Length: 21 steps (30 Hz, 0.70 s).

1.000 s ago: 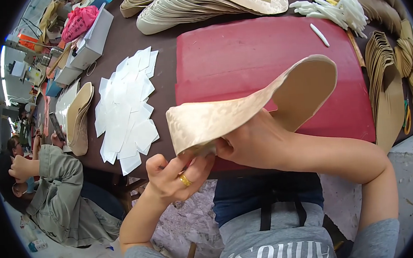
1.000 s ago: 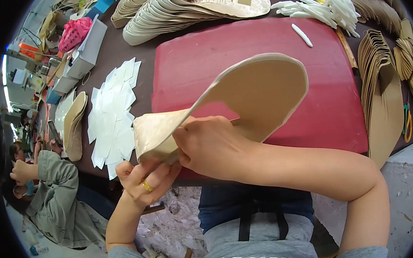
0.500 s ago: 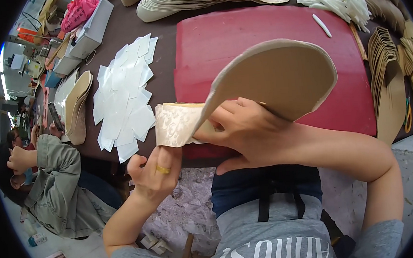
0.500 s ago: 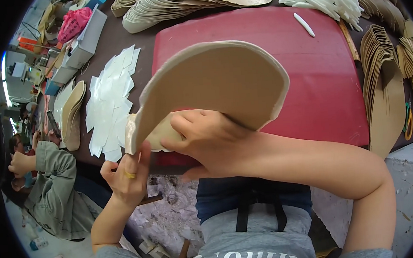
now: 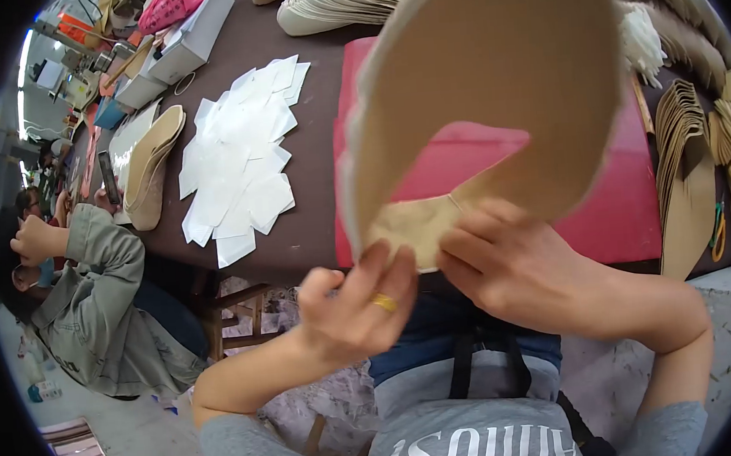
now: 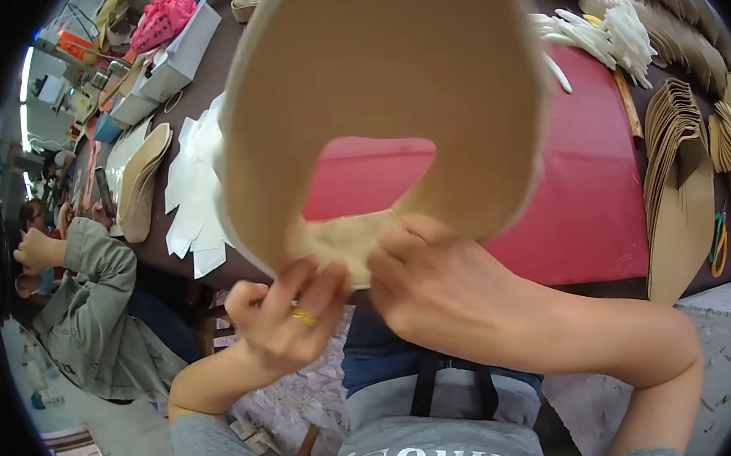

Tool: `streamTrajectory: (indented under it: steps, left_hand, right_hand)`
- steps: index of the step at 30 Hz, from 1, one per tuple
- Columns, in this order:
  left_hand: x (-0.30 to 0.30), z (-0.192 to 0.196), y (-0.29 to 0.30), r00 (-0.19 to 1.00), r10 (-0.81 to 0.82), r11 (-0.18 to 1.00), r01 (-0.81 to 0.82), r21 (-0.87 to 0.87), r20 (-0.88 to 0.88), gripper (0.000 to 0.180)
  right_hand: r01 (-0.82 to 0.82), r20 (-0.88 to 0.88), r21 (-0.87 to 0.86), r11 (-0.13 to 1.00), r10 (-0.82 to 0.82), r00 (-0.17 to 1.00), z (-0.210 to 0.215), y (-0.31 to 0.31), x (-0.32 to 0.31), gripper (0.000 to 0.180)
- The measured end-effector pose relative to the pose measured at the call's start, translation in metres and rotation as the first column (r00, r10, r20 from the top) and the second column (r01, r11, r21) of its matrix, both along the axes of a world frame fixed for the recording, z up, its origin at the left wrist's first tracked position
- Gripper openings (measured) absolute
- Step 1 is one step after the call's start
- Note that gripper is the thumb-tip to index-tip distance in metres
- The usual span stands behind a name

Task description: Assembling shoe components by hand at a factory workbench.

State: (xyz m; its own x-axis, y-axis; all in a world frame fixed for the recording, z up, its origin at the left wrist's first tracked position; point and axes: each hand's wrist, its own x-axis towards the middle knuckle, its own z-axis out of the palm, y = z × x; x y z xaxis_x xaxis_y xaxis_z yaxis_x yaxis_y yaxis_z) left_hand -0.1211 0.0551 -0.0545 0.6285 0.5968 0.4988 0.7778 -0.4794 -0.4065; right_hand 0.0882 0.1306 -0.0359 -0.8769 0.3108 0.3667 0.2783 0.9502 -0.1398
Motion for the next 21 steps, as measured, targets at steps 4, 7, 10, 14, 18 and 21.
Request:
streamTrajectory:
  steps: [4, 7, 10, 14, 18, 21]
  left_hand:
    - [0.006, 0.007, 0.003, 0.998, 0.044, 0.999, -0.045, -0.021, -0.054, 0.021]
    - [0.006, 0.011, 0.009, 0.994, 0.101, 0.992, -0.104, -0.067, -0.048, 0.019]
    - [0.009, 0.019, 0.018, 0.976, 0.192, 0.939, -0.212, -0.269, -0.099, 0.019]
    - [-0.005, 0.02, 0.013, 0.969, 0.227, 0.897, -0.247, -0.366, -0.098, 0.021]
    - [-0.022, 0.012, 0.005, 0.973, 0.216, 0.911, -0.231, -0.342, -0.083, 0.024]
    - [-0.026, 0.002, 0.001, 0.975, 0.177, 0.963, -0.2, -0.182, -0.138, 0.025]
  right_hand:
    - [0.054, 0.307, -0.027, 0.998, -0.043, 0.951, 0.005, 0.003, 0.011, 0.021]
    - [0.12, 0.359, -0.034, 0.992, -0.1, 0.928, 0.006, 0.01, 0.009, 0.019]
    - [0.064, 0.326, 0.045, 0.997, -0.076, 0.942, 0.004, 0.02, -0.017, 0.02]
    - [0.075, 0.413, 0.073, 0.995, -0.098, 0.905, 0.012, 0.02, -0.033, 0.021]
    - [0.096, 0.507, 0.104, 0.99, -0.136, 0.851, 0.014, 0.013, -0.039, 0.022]
    - [0.065, 0.489, 0.161, 0.985, -0.137, 0.862, 0.006, 0.011, -0.034, 0.021]
